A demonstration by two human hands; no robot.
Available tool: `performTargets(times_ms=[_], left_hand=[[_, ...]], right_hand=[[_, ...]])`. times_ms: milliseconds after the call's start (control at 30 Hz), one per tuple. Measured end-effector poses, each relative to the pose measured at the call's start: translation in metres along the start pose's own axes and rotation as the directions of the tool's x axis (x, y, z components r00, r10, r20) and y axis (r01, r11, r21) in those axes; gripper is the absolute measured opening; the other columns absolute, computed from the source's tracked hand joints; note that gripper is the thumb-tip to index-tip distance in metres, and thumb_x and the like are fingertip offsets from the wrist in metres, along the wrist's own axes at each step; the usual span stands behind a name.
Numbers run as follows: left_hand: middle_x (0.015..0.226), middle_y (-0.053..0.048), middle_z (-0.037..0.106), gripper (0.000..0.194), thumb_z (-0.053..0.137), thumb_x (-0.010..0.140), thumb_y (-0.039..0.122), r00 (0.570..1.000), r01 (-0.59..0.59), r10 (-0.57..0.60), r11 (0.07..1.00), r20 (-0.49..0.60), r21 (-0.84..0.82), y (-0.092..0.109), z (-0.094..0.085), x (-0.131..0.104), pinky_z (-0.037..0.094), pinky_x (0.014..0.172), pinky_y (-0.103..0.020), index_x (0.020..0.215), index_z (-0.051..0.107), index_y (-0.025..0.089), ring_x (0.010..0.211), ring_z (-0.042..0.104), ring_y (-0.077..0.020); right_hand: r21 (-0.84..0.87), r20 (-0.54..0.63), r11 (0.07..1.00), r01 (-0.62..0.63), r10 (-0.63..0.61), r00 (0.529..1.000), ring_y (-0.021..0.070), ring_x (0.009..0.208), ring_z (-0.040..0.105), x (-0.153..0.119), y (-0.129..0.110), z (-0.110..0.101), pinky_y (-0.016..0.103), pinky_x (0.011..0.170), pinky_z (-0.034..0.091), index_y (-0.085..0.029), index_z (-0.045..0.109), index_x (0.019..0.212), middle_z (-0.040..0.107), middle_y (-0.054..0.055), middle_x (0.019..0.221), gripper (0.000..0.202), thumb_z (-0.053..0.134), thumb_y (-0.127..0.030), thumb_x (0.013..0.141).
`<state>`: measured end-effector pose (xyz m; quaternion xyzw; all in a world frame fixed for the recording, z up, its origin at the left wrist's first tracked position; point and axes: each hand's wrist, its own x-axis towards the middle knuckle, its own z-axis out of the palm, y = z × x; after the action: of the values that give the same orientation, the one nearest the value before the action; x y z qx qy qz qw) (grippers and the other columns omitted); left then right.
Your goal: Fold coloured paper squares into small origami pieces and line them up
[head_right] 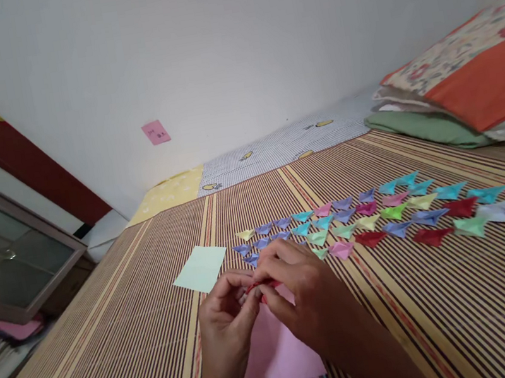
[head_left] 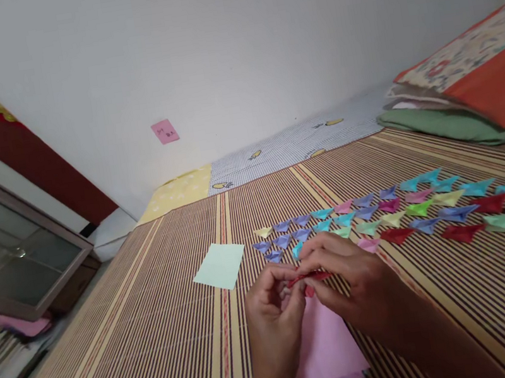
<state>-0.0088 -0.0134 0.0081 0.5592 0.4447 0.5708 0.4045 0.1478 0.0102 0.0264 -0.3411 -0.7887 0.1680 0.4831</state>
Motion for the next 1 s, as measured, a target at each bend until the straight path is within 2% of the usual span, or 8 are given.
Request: performTargets(times_ms=[133, 333, 500, 667, 833, 900, 1000], left_hand=[[0.083, -0.003, 0.069, 0.005, 0.067, 0.091, 0.016, 1.0, 0.005, -0.005, 1.0, 0.017, -0.001, 0.004, 0.002, 0.0, 0.051, 0.076, -0.027, 0.088, 0.069, 0.018, 0.081, 0.065, -0.0173], [0.1, -0.007, 0.071, 0.007, 0.064, 0.094, 0.02, 1.0, -0.027, 0.027, 0.997, 0.007, 0.078, 0.011, 0.004, -0.001, 0.052, 0.085, -0.032, 0.09, 0.069, 0.019, 0.094, 0.067, -0.0209], [0.094, -0.006, 0.071, 0.013, 0.06, 0.098, 0.026, 1.0, 0.0, 0.001, 0.998, -0.011, 0.068, 0.012, 0.005, -0.002, 0.052, 0.077, -0.031, 0.091, 0.069, 0.019, 0.083, 0.065, -0.0193], [0.085, -0.003, 0.07, 0.013, 0.06, 0.096, 0.019, 0.992, -0.088, 0.11, 0.949, -0.055, 0.303, 0.014, 0.004, -0.003, 0.051, 0.076, -0.031, 0.084, 0.065, 0.02, 0.08, 0.066, -0.019], [0.097, -0.004, 0.071, 0.015, 0.059, 0.09, 0.008, 0.966, -0.201, 0.248, 0.892, -0.067, 0.405, 0.017, 0.004, -0.003, 0.051, 0.08, -0.032, 0.084, 0.065, 0.021, 0.091, 0.068, -0.0201], [0.098, -0.004, 0.071, 0.016, 0.059, 0.089, 0.007, 0.966, -0.196, 0.248, 0.885, -0.072, 0.422, 0.017, 0.005, -0.003, 0.051, 0.08, -0.032, 0.085, 0.065, 0.021, 0.09, 0.068, -0.0196], [0.095, -0.003, 0.07, 0.014, 0.06, 0.089, 0.009, 0.978, -0.129, 0.184, 0.902, -0.098, 0.411, 0.015, 0.009, -0.004, 0.05, 0.077, -0.03, 0.083, 0.063, 0.021, 0.085, 0.066, -0.0178]], right_hand=[[-0.02, 0.008, 1.0, 0.004, -0.004, 1.0, 0.0238, 0.091, 0.061, -0.001, -0.001, 0.0, 0.039, 0.078, 0.048, -0.019, 0.064, 0.084, 0.065, 0.007, 0.094, 0.016, 0.055, -0.008, 0.091], [-0.03, -0.004, 0.999, 0.027, -0.027, 1.0, 0.0239, 0.091, 0.059, 0.0, 0.001, 0.006, 0.041, 0.079, 0.048, -0.02, 0.055, 0.082, 0.063, 0.007, 0.094, 0.018, 0.052, -0.005, 0.09], [-0.042, -0.036, 0.998, 0.04, -0.042, 0.998, 0.0244, 0.093, 0.059, -0.001, 0.001, 0.01, 0.042, 0.08, 0.047, -0.02, 0.053, 0.082, 0.063, 0.008, 0.097, 0.018, 0.053, -0.003, 0.088], [-0.051, -0.052, 0.998, 0.042, -0.044, 0.998, 0.0241, 0.095, 0.06, -0.002, 0.003, 0.01, 0.041, 0.082, 0.047, -0.02, 0.052, 0.082, 0.063, 0.008, 0.097, 0.019, 0.051, -0.002, 0.088], [-0.098, -0.111, 0.994, 0.049, -0.06, 0.992, 0.024, 0.09, 0.06, 0.001, 0.008, 0.009, 0.039, 0.078, 0.047, -0.02, 0.052, 0.081, 0.062, 0.008, 0.091, 0.02, 0.05, -0.002, 0.089], [-0.108, -0.129, 0.993, 0.051, -0.065, 0.989, 0.0239, 0.089, 0.059, 0.001, 0.008, 0.008, 0.039, 0.077, 0.046, -0.02, 0.052, 0.08, 0.061, 0.008, 0.089, 0.019, 0.051, -0.003, 0.089], [-0.096, -0.104, 0.994, 0.047, -0.056, 0.993, 0.0233, 0.087, 0.058, 0.001, 0.006, 0.008, 0.038, 0.076, 0.046, -0.02, 0.052, 0.081, 0.06, 0.007, 0.088, 0.02, 0.05, -0.003, 0.09]])
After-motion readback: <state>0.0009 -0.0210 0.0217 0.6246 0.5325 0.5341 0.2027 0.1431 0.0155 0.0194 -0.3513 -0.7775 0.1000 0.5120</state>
